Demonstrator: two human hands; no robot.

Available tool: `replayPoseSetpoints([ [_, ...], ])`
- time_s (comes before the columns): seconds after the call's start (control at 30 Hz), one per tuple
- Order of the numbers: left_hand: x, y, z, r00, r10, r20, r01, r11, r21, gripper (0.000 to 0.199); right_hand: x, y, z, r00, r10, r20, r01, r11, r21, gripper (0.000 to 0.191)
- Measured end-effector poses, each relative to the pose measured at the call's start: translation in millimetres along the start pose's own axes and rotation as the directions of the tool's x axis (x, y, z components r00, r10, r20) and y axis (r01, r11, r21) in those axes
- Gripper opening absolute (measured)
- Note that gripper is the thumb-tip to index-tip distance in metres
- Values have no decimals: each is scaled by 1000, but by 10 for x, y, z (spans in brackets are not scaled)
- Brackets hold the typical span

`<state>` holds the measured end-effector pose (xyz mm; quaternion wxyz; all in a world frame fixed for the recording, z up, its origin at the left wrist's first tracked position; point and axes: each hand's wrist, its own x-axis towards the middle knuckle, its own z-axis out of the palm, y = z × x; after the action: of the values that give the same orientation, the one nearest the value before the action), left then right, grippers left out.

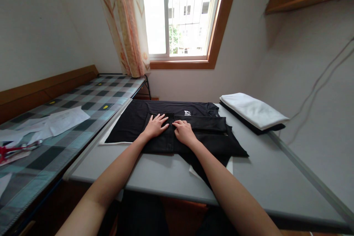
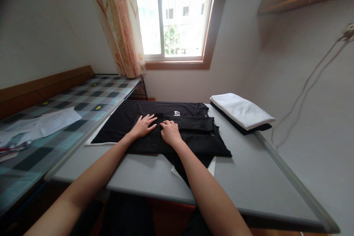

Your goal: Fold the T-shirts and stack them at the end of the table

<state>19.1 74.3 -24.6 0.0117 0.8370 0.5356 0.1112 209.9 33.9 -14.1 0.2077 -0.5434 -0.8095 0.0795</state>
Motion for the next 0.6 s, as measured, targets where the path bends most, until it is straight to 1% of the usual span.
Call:
replayPoseSetpoints([
  [0.3,-5,11,-9,1000,-6,9,6,1000,-1,51,-1,11,41,1000,-11,-27,11,1000,22,42],
  [0.37,-6,15,-13,1000,-9,10,9,1000,-4,51,0,0,31,997,1,-80,2,999,42,36],
  [0.4,-7,18,-15,1000,-13,9,13,1000,-5,51,3,-3,15,990,24,-138,-16,998,54,31],
  [0.43,-8,21,-18,1000,-16,7,16,1000,-6,51,8,-1,-10,976,55,-212,-42,997,66,28],
  [0.47,-9,24,-21,1000,-21,3,21,1000,-7,51,15,8,-44,951,95,-293,-74,994,82,29],
  [0.53,-10,29,-24,1000,-28,-6,28,1000,-7,50,33,58,-128,884,175,-434,-136,984,119,40],
  [0.6,-12,32,-26,1000,-29,-11,29,1000,-8,50,54,150,-209,823,243,-513,-190,970,154,48],
])
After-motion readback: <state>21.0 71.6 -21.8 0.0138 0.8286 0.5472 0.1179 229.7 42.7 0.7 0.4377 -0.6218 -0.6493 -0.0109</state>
